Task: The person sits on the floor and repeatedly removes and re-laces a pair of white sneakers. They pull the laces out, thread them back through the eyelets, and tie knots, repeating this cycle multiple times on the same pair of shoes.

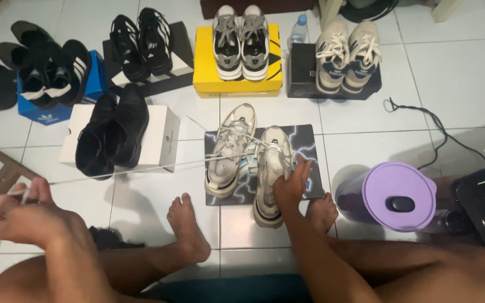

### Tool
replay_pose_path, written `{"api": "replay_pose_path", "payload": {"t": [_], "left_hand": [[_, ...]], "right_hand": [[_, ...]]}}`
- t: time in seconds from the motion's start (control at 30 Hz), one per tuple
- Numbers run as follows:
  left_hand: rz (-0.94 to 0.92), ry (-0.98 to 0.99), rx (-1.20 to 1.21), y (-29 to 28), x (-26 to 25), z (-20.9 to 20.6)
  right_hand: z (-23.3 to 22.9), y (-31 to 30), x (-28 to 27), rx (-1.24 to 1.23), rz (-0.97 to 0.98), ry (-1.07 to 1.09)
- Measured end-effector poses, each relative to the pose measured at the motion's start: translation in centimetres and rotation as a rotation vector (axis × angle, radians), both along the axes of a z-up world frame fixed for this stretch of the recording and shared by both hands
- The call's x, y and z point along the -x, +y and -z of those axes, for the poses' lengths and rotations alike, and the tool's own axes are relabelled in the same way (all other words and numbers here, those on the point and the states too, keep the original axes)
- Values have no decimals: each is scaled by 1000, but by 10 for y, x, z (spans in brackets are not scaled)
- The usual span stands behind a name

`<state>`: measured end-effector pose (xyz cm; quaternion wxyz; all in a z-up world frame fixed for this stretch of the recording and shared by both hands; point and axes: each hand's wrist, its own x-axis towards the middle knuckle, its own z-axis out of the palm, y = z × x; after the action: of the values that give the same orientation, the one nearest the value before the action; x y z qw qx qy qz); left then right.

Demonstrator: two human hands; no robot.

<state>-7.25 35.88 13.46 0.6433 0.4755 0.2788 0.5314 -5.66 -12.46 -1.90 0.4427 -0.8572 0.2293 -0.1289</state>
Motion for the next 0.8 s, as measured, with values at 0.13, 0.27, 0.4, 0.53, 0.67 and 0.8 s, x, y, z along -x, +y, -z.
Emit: {"api": "replay_pose_path", "payload": {"t": [0.13,0.27,0.4,0.53,0.67,0.8], "left_hand": [[51,388,-10,-37,-6,14],[808,544,-477,-184,-34,43],[1140,638,-868,-326,-67,81],[1215,1282,-1156,-364,-109,98],[1330,1333,-1236,-346,-109,85],[1490,1424,-1200,-306,-98,50]], "right_hand": [[-2,0,3,-50,-27,-62],[-4,-2,1,-144,-40,-74],[-5,-3,5,-119,-63,-177],[-11,-5,2,-172,-62,-169],[-9,-6,4,-84,-35,-111],[-8,-3,-1,-111,-120,-148]]}}
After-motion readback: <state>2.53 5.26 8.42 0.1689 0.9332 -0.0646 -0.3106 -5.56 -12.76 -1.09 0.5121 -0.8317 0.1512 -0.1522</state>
